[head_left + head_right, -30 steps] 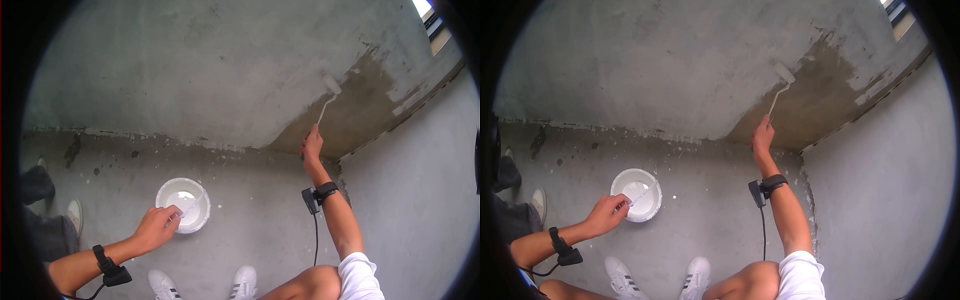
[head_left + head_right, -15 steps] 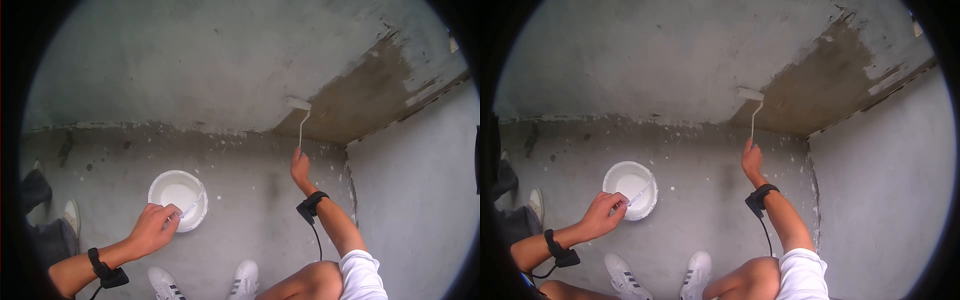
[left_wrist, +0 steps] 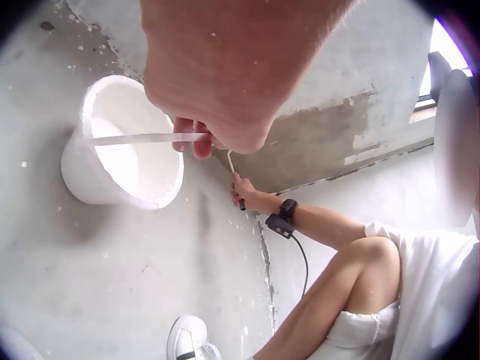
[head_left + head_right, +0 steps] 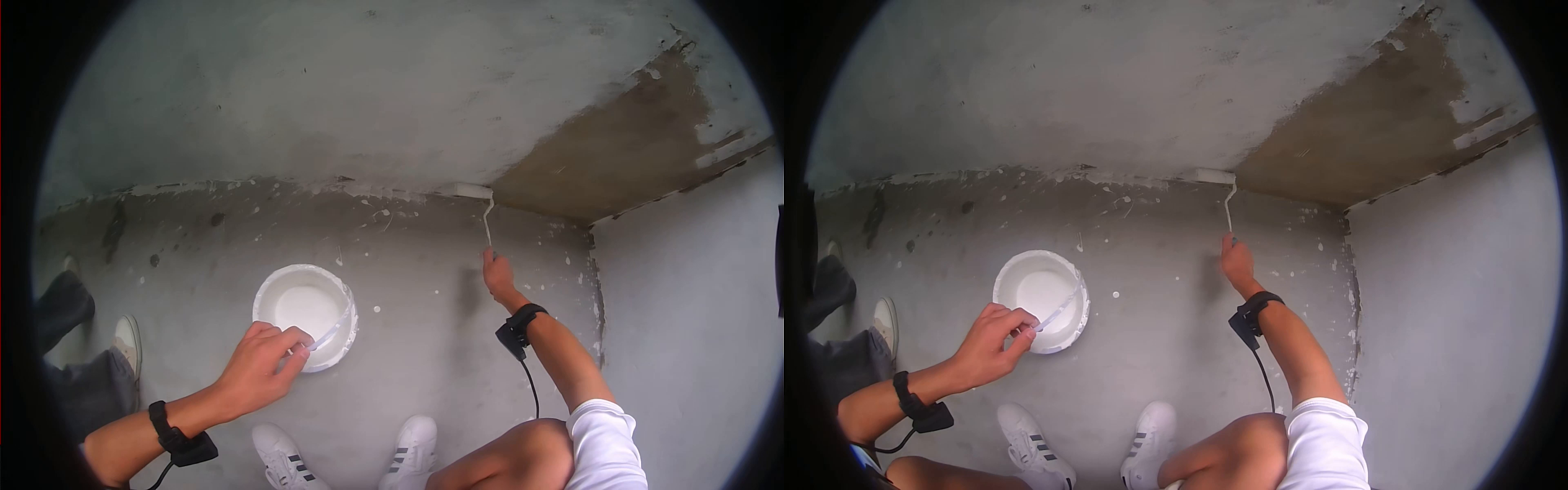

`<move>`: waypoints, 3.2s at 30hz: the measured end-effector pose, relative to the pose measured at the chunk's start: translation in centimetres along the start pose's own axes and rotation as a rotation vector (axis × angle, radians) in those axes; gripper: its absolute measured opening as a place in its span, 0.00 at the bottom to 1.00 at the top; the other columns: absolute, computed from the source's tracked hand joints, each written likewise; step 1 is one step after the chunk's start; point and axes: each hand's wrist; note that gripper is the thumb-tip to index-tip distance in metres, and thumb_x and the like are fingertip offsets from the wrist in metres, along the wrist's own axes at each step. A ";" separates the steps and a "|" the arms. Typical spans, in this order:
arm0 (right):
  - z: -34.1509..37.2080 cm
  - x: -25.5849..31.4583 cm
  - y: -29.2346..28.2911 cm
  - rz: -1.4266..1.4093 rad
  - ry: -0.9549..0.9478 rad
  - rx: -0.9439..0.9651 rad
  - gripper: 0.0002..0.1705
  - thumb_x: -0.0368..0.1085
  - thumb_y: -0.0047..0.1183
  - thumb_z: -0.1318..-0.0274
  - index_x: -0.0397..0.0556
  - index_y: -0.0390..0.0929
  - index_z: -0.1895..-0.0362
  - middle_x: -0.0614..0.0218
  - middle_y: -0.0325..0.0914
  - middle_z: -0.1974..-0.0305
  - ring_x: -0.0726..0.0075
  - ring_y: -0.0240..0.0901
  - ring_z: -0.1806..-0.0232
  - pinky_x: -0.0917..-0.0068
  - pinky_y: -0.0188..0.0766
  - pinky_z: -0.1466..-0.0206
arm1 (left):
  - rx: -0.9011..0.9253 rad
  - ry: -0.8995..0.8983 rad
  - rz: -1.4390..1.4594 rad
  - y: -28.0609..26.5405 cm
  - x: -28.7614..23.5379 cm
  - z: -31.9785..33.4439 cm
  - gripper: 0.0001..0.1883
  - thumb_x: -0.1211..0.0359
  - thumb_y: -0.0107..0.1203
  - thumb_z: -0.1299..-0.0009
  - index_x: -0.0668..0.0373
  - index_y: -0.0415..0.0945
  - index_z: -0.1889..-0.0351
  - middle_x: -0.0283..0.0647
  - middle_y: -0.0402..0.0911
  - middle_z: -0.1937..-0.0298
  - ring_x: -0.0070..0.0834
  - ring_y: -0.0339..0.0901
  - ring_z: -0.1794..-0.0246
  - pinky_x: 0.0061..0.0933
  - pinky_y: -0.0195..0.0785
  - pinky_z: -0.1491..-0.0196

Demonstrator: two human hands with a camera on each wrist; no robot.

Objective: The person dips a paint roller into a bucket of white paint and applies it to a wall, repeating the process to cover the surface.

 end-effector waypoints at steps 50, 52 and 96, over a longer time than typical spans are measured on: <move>-2.9 -0.1 4.6 -0.605 0.147 0.209 0.23 0.58 0.46 0.33 0.58 0.62 0.72 0.79 0.54 0.86 0.76 0.50 0.92 0.70 0.48 0.90 | -0.215 0.025 -0.061 0.7 3.3 -0.1 0.09 0.65 0.47 0.22 0.58 0.75 0.52 0.42 0.74 0.54 0.43 0.70 0.58 0.43 0.63 0.50; -2.7 0.3 4.5 -0.571 0.124 0.177 0.23 0.58 0.45 0.32 0.57 0.61 0.72 0.78 0.54 0.86 0.76 0.51 0.92 0.70 0.48 0.90 | -0.218 -0.017 -0.033 0.5 3.6 -0.3 0.10 0.65 0.46 0.22 0.58 0.75 0.51 0.42 0.75 0.53 0.42 0.70 0.57 0.42 0.63 0.48; 1.1 3.8 2.8 -0.518 0.083 0.150 0.24 0.56 0.44 0.32 0.53 0.63 0.75 0.75 0.59 0.85 0.74 0.55 0.90 0.69 0.51 0.89 | -0.337 -0.131 0.052 -2.2 7.7 -1.9 0.11 0.65 0.49 0.22 0.60 0.75 0.48 0.38 0.75 0.54 0.27 0.71 0.55 0.30 0.66 0.49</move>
Point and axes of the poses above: each hand's wrist, its own z-axis away from the middle knuckle, its own y-axis out of the palm, x = y × z
